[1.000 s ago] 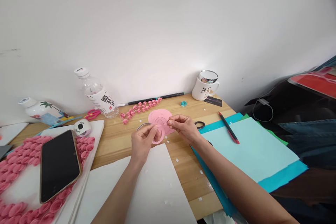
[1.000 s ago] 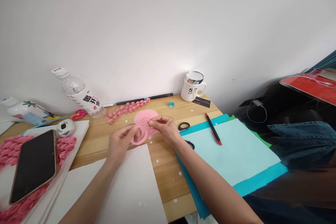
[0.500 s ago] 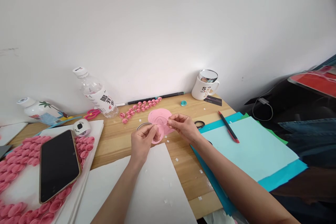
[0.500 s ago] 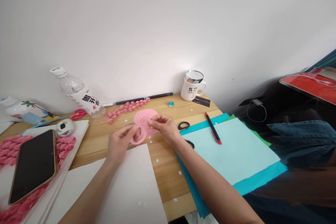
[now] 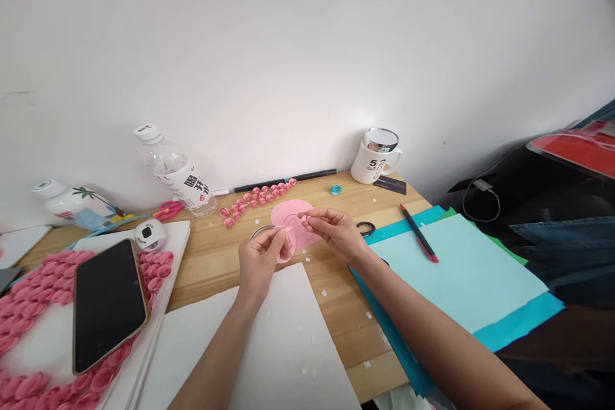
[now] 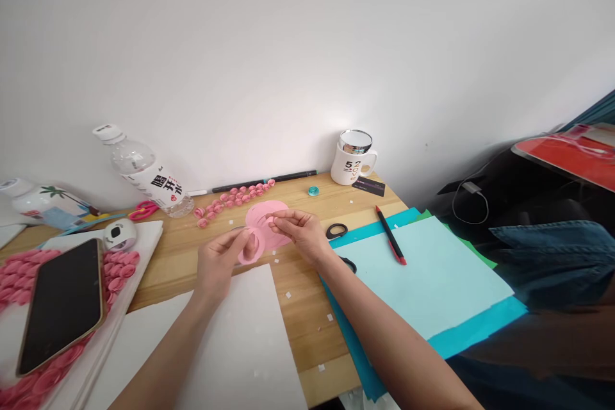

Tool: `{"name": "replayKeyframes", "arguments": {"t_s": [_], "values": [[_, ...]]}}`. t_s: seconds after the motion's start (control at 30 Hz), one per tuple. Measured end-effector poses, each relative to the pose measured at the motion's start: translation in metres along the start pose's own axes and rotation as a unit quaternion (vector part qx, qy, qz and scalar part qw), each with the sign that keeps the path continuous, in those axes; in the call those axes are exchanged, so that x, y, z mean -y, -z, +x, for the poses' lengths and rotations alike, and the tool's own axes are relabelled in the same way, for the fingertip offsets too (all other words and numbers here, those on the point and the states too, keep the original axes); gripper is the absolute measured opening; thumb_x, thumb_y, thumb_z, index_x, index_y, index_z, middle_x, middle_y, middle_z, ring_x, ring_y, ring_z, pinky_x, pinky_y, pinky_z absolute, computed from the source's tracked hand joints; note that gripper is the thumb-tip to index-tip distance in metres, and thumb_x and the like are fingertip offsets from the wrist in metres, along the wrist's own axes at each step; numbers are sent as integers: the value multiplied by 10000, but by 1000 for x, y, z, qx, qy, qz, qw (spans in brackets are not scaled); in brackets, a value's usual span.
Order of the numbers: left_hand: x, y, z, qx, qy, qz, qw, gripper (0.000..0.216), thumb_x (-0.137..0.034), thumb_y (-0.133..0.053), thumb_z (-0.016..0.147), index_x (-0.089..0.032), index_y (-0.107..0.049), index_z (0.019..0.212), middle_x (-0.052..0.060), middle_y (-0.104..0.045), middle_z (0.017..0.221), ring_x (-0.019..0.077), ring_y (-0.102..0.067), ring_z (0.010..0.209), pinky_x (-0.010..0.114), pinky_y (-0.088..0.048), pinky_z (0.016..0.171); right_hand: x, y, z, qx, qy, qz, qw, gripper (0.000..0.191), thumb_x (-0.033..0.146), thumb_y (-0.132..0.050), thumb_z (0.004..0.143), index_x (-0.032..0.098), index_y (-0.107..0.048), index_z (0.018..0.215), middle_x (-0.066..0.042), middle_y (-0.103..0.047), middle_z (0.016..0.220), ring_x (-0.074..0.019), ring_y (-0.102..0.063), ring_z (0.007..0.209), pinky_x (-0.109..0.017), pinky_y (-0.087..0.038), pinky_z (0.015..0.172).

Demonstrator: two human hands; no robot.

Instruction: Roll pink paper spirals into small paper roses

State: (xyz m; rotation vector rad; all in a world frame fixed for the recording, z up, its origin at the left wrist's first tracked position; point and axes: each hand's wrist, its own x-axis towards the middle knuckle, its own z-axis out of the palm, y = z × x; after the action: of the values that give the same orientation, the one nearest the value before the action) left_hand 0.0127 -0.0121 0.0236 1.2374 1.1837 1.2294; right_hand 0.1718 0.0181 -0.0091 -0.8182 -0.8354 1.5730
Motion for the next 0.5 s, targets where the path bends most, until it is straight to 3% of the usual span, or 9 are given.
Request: {"name": "replayKeyframes", "arguments": {"t_s": [0.3, 0.5], "values": [[3, 0, 0, 3, 7, 1, 1000, 240, -287, -581, 726, -144, -540, 538, -1, -495, 544, 81, -437, 484, 195, -387, 469, -1, 2, 1, -16, 6, -36, 999, 155, 237, -775, 563, 183, -676, 668, 21, -650, 621, -67, -545, 553, -210, -443, 579], [3, 0, 1, 4, 9, 6, 1000, 238, -291, -577, 715, -146, -539, 530, 0, -499, 535, 80, -435, 468, 194, -391, 456, -3, 4, 3, -38, 10, -24, 999, 160, 262, -785, 542, 190, -679, 636, 14, -654, 639, -73, -538, 566, -230, -454, 609]]}}
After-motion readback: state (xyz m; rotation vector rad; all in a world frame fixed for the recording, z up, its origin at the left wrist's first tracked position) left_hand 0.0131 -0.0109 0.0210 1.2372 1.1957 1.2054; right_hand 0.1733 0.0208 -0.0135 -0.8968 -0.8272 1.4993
